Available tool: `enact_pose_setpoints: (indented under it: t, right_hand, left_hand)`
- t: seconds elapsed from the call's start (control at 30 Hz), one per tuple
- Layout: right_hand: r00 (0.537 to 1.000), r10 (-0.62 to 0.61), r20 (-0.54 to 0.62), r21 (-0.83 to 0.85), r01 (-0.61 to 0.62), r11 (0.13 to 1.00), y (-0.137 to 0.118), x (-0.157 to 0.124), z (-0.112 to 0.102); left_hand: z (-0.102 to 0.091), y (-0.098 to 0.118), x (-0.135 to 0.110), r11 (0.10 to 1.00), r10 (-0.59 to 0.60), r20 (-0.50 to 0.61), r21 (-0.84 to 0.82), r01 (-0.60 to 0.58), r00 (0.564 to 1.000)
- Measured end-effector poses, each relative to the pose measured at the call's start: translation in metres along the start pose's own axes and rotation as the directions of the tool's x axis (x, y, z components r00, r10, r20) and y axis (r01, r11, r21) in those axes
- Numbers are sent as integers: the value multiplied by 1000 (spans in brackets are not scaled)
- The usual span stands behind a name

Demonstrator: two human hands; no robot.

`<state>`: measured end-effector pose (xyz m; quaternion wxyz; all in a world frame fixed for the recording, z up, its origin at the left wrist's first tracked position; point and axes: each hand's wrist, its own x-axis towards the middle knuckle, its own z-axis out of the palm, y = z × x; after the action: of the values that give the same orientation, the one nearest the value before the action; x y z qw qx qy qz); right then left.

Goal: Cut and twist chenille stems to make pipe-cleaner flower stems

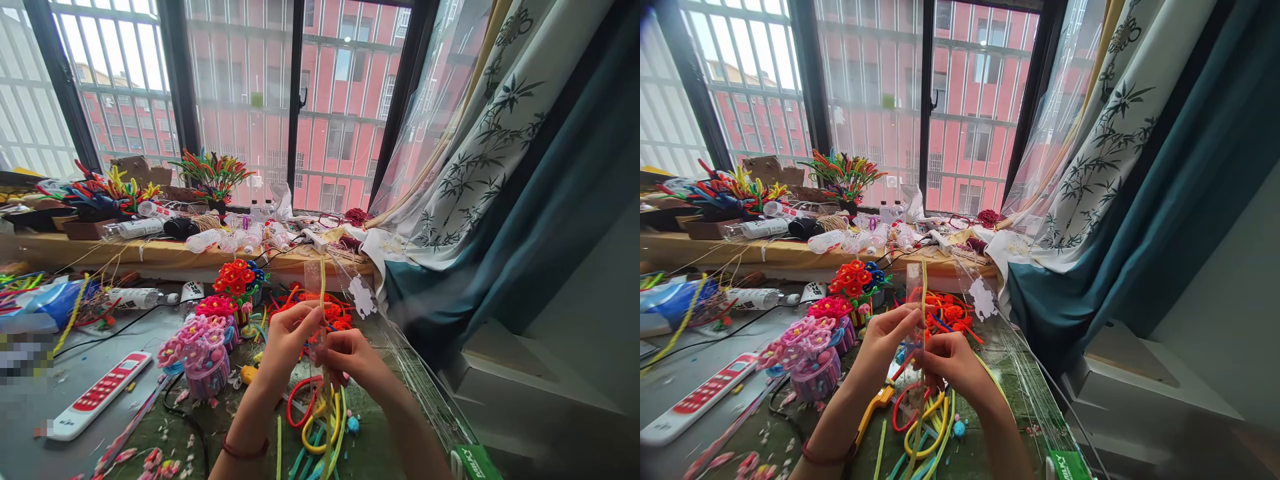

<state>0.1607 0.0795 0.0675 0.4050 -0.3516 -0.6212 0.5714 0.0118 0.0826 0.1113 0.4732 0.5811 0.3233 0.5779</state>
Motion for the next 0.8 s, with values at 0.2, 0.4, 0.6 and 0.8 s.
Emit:
enact_pose_setpoints:
  t: [0.2, 0.4, 0.6, 0.8]
  right_hand:
    - [1000, 1, 12, 18, -1, 1000, -5, -2, 1]
    - [1000, -3, -3, 22, 3, 1000, -6, -2, 1]
    - [1000, -4, -9, 33, 4, 999, -4, -2, 0]
    - [1000, 8, 0, 16, -8, 1000, -3, -1, 0]
  left_hand:
    - [0, 2, -1, 1000, 6, -29, 2, -6, 1000]
    - [-8, -6, 3, 997, 78, -4, -3, -78, 997]
    - [-11, -9, 4, 997, 79, -17, -10, -79, 997]
    - [-8, -6, 3, 997, 57, 10, -52, -57, 998]
